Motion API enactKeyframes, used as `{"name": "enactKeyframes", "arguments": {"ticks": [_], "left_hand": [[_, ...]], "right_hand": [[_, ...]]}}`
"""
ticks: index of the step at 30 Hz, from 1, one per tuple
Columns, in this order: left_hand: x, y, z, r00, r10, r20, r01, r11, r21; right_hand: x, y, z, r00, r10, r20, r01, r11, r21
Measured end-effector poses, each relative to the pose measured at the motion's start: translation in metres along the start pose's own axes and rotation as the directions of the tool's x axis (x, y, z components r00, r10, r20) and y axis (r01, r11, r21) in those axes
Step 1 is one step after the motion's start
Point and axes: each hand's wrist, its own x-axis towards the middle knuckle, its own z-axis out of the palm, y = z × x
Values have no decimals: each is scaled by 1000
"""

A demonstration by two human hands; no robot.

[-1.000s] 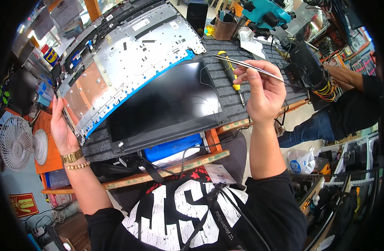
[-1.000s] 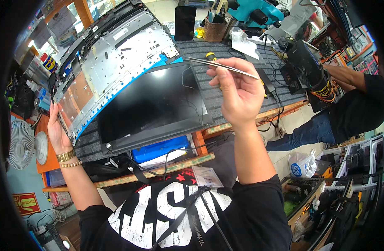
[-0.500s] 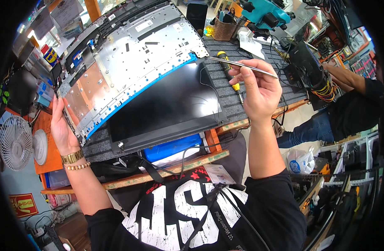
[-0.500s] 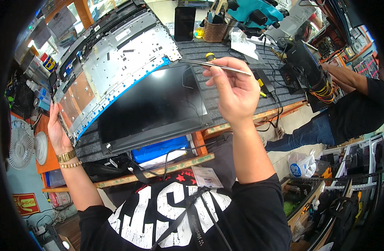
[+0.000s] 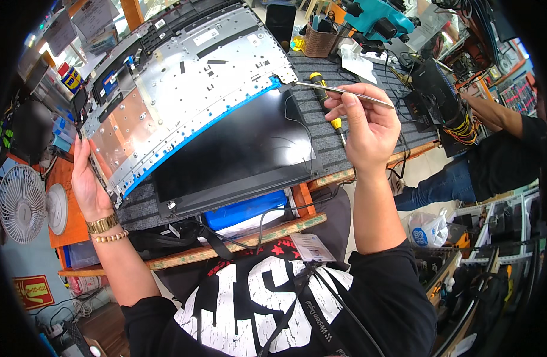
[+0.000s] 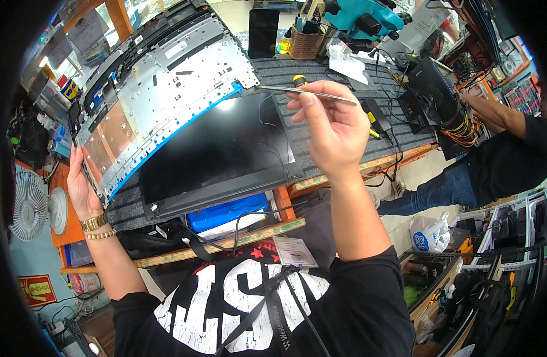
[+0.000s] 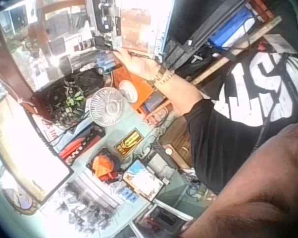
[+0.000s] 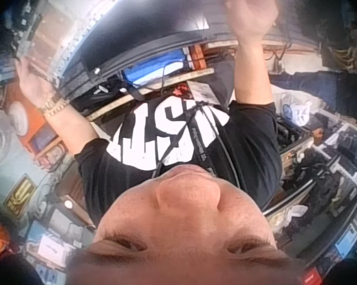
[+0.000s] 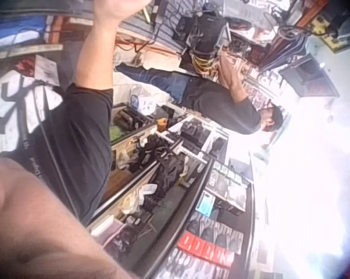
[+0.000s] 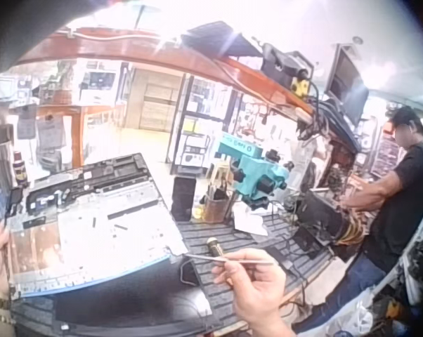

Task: The person disassembles a laptop by removing components from the internal chassis. The person uses a screwdriver to loosen screws, handles a motherboard and internal fans, removes a screen panel, and places internal hardware components into a drawer.

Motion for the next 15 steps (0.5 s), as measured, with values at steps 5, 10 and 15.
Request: {"name": "enactKeyframes", "arguments": {"ticks": [5, 10, 15], "left_hand": [[-1, -1, 4, 1000, -5, 0, 5, 1000, 5], [0, 0, -2, 1000, -4, -19, 4, 1000, 5], [0, 0, -2, 1000, -6, 2, 6, 1000, 0]], "right_hand": [[1, -2, -2, 1000, 6, -9, -6, 1000, 3], [0, -1, -4, 1000, 6, -6, -7, 1000, -18], [0, -1, -2, 1000, 14, -12, -14, 1000, -2]]}}
